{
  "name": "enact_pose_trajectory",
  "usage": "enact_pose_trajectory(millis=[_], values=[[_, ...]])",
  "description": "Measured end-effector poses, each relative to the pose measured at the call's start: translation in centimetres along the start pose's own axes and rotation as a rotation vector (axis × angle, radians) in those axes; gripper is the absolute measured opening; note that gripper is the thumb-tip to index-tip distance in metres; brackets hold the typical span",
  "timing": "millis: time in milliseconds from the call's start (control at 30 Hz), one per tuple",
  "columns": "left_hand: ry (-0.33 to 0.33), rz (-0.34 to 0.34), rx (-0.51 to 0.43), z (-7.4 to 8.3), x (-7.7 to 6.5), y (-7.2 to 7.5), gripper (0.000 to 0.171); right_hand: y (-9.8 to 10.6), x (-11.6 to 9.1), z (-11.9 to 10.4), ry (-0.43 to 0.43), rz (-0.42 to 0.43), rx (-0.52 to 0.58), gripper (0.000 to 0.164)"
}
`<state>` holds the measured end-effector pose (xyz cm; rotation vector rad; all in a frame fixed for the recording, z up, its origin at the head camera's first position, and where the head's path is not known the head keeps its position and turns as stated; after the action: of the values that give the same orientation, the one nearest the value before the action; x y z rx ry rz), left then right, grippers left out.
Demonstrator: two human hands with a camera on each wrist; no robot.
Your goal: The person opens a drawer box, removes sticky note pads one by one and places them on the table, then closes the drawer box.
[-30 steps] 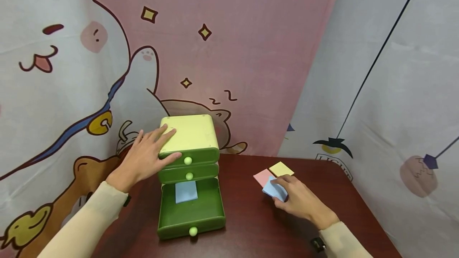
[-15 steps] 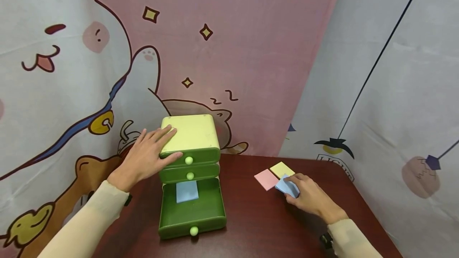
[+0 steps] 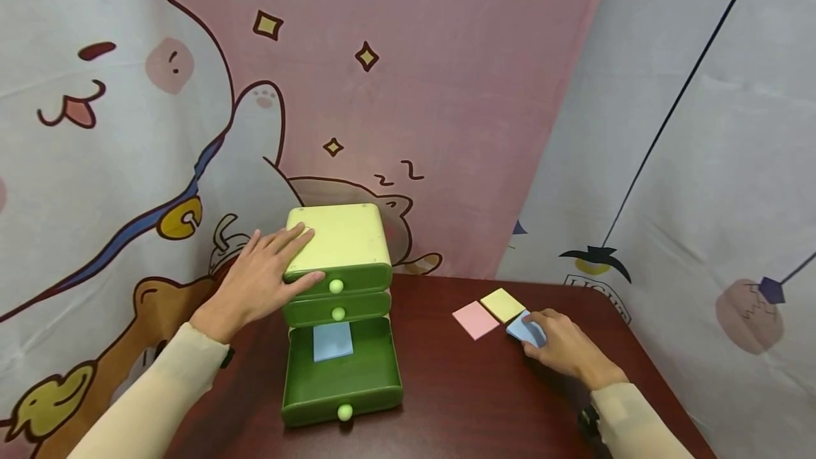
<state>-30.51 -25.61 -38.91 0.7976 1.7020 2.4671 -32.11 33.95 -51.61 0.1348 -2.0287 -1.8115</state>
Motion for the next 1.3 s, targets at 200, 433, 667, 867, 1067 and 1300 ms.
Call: enact_pose_trajectory(millis=[200, 433, 667, 867, 1067, 1300], values=[[-0.006, 0.012, 0.003, 0.1, 0.0, 0.0, 0.092, -0.2, 0.1, 0.8, -0.02, -0.033, -0.008, 0.049], [0.003, -0.011, 0.001, 0.2, 0.0, 0.2, 0.091, -0.7, 0.0, 1.7, -0.049, -0.078, -0.02, 0.049], [0.005, -0.009, 0.005, 0.1, 0.0, 0.2, 0.091, -1.2, 0.2, 2.2, -0.037, -0.087, -0.021, 0.048], [0.004, -0.006, 0.002, 0.2, -0.1, 0.2, 0.091, -1.0, 0.1, 1.9, -0.02, -0.087, -0.016, 0.046], [0.005, -0.001, 0.007, 0.2, -0.3, 0.1, 0.091, -1.0, -0.1, 1.7, -0.012, -0.09, -0.008, 0.045], [0.006, 0.008, 0.004, 0.0, -0.1, 0.0, 0.092, -0.7, -0.1, 1.4, -0.042, -0.082, -0.032, 0.052]])
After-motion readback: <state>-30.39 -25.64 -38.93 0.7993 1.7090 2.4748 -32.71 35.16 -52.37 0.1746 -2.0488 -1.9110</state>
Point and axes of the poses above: each hand's wrist, its own x-axis towards the middle knuckle, its own y-axis out of the back of the hand, z = x × y, the point moved 2 cm from there along x, towards the middle knuckle, and after that the axes turned 10 degrees about -x, right-handed, at the moved point
